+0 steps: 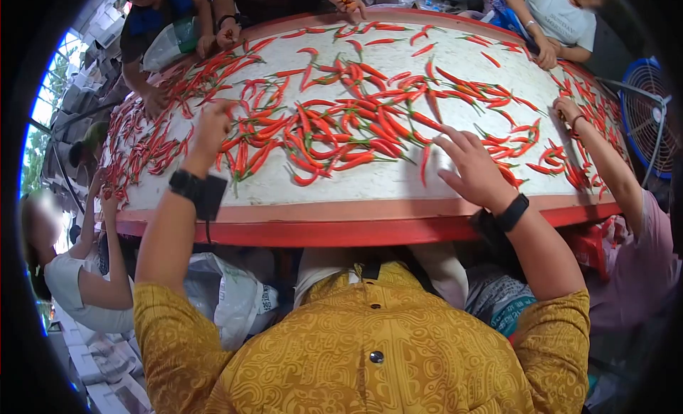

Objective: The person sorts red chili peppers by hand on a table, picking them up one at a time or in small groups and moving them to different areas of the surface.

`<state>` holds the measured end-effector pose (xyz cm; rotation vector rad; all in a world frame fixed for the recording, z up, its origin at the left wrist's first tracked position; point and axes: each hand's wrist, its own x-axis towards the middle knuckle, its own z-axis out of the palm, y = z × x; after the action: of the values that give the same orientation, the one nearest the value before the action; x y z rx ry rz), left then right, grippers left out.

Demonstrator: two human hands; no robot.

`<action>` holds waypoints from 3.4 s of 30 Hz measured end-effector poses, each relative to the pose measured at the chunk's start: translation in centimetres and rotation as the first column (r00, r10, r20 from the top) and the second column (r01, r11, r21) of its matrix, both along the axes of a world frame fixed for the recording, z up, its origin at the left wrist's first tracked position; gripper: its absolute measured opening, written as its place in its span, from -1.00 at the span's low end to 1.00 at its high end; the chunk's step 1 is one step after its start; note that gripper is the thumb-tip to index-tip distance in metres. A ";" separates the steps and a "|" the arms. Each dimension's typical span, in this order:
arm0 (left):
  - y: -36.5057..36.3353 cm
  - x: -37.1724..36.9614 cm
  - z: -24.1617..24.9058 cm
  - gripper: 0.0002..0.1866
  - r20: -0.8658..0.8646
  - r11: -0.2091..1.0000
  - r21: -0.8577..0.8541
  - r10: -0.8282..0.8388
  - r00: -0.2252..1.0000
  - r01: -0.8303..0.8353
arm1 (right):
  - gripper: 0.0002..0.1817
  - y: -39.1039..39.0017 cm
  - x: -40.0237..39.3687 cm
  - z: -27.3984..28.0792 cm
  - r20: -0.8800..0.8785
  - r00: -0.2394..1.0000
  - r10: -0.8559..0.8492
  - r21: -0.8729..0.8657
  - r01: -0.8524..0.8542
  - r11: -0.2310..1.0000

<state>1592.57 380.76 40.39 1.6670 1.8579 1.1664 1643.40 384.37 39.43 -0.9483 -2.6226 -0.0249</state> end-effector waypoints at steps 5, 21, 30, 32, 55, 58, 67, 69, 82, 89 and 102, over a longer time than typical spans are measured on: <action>-5.8 15.3 -3.6 -0.76 -0.222 0.800 -0.507 -0.482 0.848 0.322 | -0.77 -1.4 3.2 2.2 0.206 0.977 -0.045 -0.529 0.150 0.835; 10.1 28.7 -1.8 -0.82 -0.558 0.978 0.175 0.001 0.830 0.116 | -0.76 -0.6 15.9 -2.9 -0.085 0.992 -0.089 -0.141 0.076 0.987; 13.4 30.0 -5.4 -0.69 -0.560 0.996 -0.008 -0.079 0.824 0.090 | -0.72 1.9 21.0 -0.7 0.006 0.992 -0.128 -0.329 0.123 0.936; 11.0 29.6 -3.5 -0.69 -0.578 0.986 0.050 -0.100 0.810 0.158 | -0.73 2.2 21.9 -0.7 0.021 0.995 -0.100 -0.359 0.101 0.928; 12.3 31.4 -3.6 -0.63 -0.531 0.996 0.075 0.084 0.843 -0.053 | -0.55 6.6 32.8 0.4 0.021 0.994 -0.106 -0.215 0.108 0.971; 9.9 32.5 -2.0 -0.63 -0.452 0.974 0.206 0.182 0.873 -0.096 | -0.57 7.2 33.2 0.9 -0.100 0.994 -0.039 -0.234 0.015 0.972; -4.7 36.1 0.1 -0.73 -0.113 0.954 -0.073 0.280 0.953 -0.289 | -0.59 6.5 39.0 -1.2 0.033 0.999 0.039 -0.260 -0.029 0.965; -9.4 37.6 1.4 -0.72 -0.046 0.903 -0.182 0.387 0.921 -0.389 | -0.57 7.4 40.5 -1.4 0.006 0.999 0.033 -0.238 -0.030 0.971; -19.8 41.7 -3.2 -0.53 -0.671 0.809 -0.162 0.330 0.664 -0.566 | -0.70 9.1 48.1 1.1 0.340 0.939 -0.054 -0.618 0.266 0.740; -3.5 61.9 1.1 -0.78 -0.236 0.962 -0.140 -0.263 0.935 0.235 | -0.65 11.3 50.0 0.1 -0.094 0.990 0.101 -0.123 -0.112 0.986; 10.9 70.8 -4.7 -0.73 -0.487 0.961 0.275 0.104 0.867 0.039 | -0.72 11.7 62.5 -1.4 0.130 0.990 -0.045 -0.375 0.091 0.923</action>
<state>1663.38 391.62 35.65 2.2804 2.0955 1.1238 1705.87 396.04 38.02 -1.1969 -2.7586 0.4398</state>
